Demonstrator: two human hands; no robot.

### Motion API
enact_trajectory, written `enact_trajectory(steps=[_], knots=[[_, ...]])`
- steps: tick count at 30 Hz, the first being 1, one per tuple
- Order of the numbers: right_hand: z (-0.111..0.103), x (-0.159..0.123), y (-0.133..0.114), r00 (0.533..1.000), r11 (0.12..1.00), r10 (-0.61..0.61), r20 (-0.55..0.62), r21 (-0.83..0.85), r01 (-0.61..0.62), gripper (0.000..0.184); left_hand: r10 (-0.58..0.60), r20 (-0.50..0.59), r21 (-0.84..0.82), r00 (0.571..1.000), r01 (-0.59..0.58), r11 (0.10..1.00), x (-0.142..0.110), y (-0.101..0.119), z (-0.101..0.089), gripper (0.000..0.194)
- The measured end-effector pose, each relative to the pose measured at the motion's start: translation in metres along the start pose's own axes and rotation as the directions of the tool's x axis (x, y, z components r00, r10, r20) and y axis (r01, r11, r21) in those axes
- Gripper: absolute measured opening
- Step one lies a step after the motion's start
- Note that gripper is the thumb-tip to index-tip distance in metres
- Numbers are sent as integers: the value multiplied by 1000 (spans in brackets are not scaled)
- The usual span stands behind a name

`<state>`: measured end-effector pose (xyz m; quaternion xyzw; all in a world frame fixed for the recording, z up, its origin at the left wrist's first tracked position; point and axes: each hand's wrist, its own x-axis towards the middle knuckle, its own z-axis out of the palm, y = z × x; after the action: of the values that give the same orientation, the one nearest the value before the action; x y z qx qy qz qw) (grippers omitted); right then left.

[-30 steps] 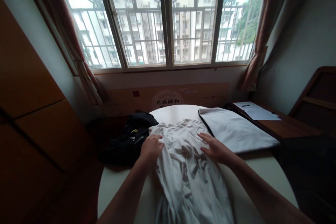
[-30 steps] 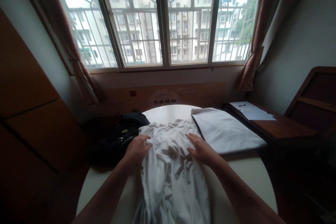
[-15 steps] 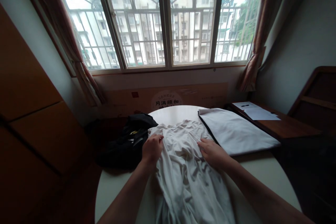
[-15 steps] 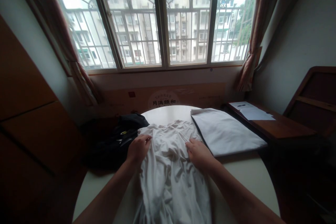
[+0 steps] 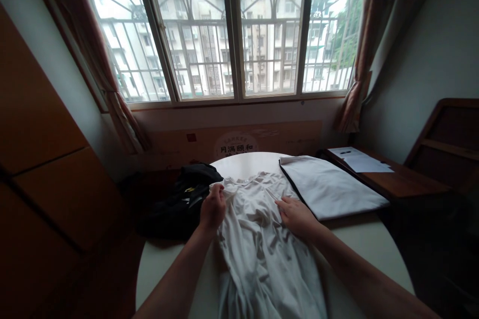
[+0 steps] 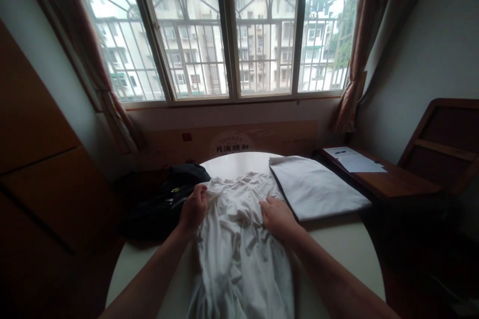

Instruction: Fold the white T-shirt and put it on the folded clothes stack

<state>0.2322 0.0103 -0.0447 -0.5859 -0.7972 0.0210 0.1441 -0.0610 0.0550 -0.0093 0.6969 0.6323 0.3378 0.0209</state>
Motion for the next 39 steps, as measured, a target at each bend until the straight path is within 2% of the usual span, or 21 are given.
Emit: enact_trajectory(steps=[5,10,21,29,35,39], knots=[[1,0,-2,1000,1000,5,-20,-12,-6,44,54,253,108,966,-84,991,-3,7,-2,30],[2,0,-5,999,999,9,-48,-46,-11,42,140,329,83,934,-176,981,-6,6,-2,32],[4,1,-5,997,1000,1,-74,-30,-3,42,117,343,73,932,-151,986,-8,4,-2,37],[4,1,-3,999,999,-9,-50,-32,8,42,98,296,60,950,-121,991,-10,3,4,26],[12,3,2,999,999,35,-19,-10,-36,45,99,257,55,961,-116,992,-9,3,0,14],[11,3,4,998,998,56,-13,23,-55,47,40,242,91,969,-64,994,-8,4,-3,9]])
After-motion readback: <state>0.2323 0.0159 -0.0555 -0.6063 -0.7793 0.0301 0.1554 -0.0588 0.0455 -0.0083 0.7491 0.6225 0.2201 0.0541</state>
